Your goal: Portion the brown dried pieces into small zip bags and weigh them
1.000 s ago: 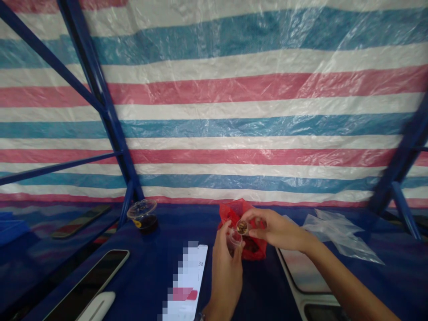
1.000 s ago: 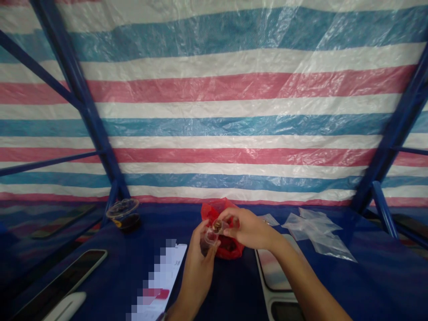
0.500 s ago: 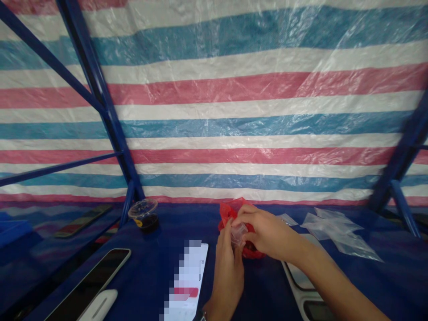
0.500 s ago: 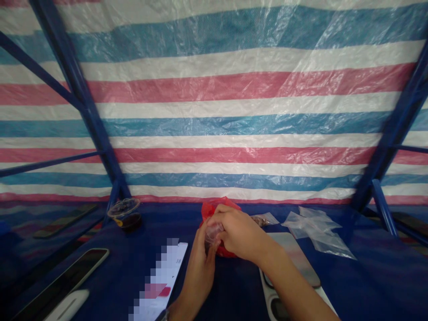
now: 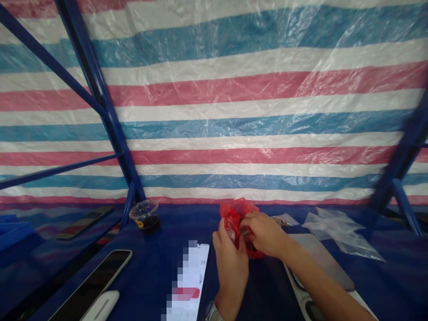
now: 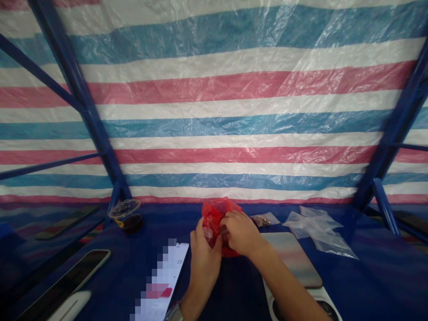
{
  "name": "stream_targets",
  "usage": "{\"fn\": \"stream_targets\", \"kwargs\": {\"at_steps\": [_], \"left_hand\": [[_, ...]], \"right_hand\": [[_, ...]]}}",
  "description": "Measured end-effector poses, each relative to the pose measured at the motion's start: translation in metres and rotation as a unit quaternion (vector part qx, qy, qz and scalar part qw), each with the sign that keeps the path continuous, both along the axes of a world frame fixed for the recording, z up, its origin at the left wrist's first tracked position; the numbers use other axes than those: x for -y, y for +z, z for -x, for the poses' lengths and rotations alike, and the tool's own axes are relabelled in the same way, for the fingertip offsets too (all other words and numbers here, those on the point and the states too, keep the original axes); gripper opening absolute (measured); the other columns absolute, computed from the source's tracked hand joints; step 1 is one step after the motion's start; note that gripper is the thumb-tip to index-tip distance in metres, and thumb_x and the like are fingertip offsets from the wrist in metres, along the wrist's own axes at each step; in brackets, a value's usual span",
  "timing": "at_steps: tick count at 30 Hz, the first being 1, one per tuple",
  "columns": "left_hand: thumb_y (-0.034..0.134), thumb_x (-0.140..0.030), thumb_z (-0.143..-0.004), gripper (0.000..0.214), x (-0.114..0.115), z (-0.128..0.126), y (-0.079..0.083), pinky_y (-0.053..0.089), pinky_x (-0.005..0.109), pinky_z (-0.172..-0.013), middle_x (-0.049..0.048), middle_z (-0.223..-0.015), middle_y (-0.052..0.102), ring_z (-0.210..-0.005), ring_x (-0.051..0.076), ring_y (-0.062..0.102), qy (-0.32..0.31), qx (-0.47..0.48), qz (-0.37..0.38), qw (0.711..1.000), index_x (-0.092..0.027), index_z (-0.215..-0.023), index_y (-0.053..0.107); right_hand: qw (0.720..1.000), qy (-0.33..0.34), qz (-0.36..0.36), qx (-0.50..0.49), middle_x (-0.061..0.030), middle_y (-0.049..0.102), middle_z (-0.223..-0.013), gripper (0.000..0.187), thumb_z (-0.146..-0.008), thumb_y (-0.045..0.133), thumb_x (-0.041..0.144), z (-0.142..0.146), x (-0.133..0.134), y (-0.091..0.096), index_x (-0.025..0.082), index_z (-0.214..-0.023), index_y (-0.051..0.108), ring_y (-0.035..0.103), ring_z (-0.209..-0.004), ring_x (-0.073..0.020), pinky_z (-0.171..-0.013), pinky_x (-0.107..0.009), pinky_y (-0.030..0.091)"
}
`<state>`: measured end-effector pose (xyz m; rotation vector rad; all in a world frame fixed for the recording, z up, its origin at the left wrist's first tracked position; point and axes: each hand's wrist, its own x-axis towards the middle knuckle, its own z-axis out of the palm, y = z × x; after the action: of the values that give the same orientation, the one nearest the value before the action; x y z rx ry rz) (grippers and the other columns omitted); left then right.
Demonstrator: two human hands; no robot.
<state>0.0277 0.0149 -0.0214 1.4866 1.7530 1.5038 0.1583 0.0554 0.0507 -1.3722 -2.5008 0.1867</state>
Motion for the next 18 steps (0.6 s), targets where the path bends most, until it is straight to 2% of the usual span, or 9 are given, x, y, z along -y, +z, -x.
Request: {"fn": "stream_targets", "kwargs": {"at_steps": [3,5,9,13,18], "left_hand": [[0.056,-0.002,-0.088,0.06,-0.009,-0.001,0.0,0.047,0.056,-0.105,0.0155,-0.116,0.063,-0.117,0.037,0.059,0.037,-0.023,0.008,0.999,-0.015,-0.146,0.052],[0.058,0.002,-0.083,0.059,-0.017,0.004,-0.002,0.047,0.055,-0.104,0.0151,-0.115,0.065,-0.115,0.037,0.06,0.053,-0.013,0.004,0.998,-0.016,-0.139,0.057],[0.061,0.005,-0.076,0.062,-0.03,0.016,-0.006,0.051,0.047,-0.098,0.0128,-0.115,0.066,-0.108,0.032,0.065,0.048,0.015,-0.012,0.999,-0.017,-0.134,0.059],[0.061,0.005,-0.074,0.056,-0.036,0.025,-0.01,0.053,0.041,-0.09,0.0086,-0.11,0.068,-0.1,0.027,0.068,0.055,0.057,-0.028,0.996,-0.02,-0.124,0.063],[0.061,0.002,-0.071,0.048,-0.04,0.03,-0.013,0.053,0.036,-0.082,0.0006,-0.09,0.071,-0.082,0.021,0.07,0.083,0.131,-0.038,0.987,-0.022,-0.113,0.065]], "right_hand": [[1.0,0.024,0.001,-0.002,-0.0066,0.078,-0.122,0.034,-0.082,0.068,0.007,0.005,-0.006,-0.01,0.022,-0.11,0.08,0.067,-0.121,-0.0227,-0.108,-0.03,0.044],[1.0,0.017,0.001,0.003,-0.0068,0.078,-0.122,0.033,-0.084,0.067,0.007,0.005,-0.009,-0.012,0.022,-0.111,0.079,0.067,-0.121,-0.0217,-0.108,-0.029,0.044],[0.999,-0.043,-0.007,0.025,-0.0111,0.077,-0.127,0.032,-0.087,0.065,0.009,0.0,-0.008,-0.009,0.019,-0.116,0.076,0.066,-0.126,-0.026,-0.112,-0.036,0.041],[0.993,-0.103,-0.01,0.06,-0.0128,0.076,-0.125,0.035,-0.083,0.067,0.006,-0.005,-0.005,-0.002,0.018,-0.114,0.076,0.071,-0.117,-0.0279,-0.105,-0.039,0.044],[0.984,-0.15,-0.024,0.091,-0.0166,0.075,-0.126,0.033,-0.082,0.068,0.006,-0.005,-0.006,0.004,0.016,-0.112,0.076,0.07,-0.119,-0.0308,-0.103,-0.04,0.044]]}}
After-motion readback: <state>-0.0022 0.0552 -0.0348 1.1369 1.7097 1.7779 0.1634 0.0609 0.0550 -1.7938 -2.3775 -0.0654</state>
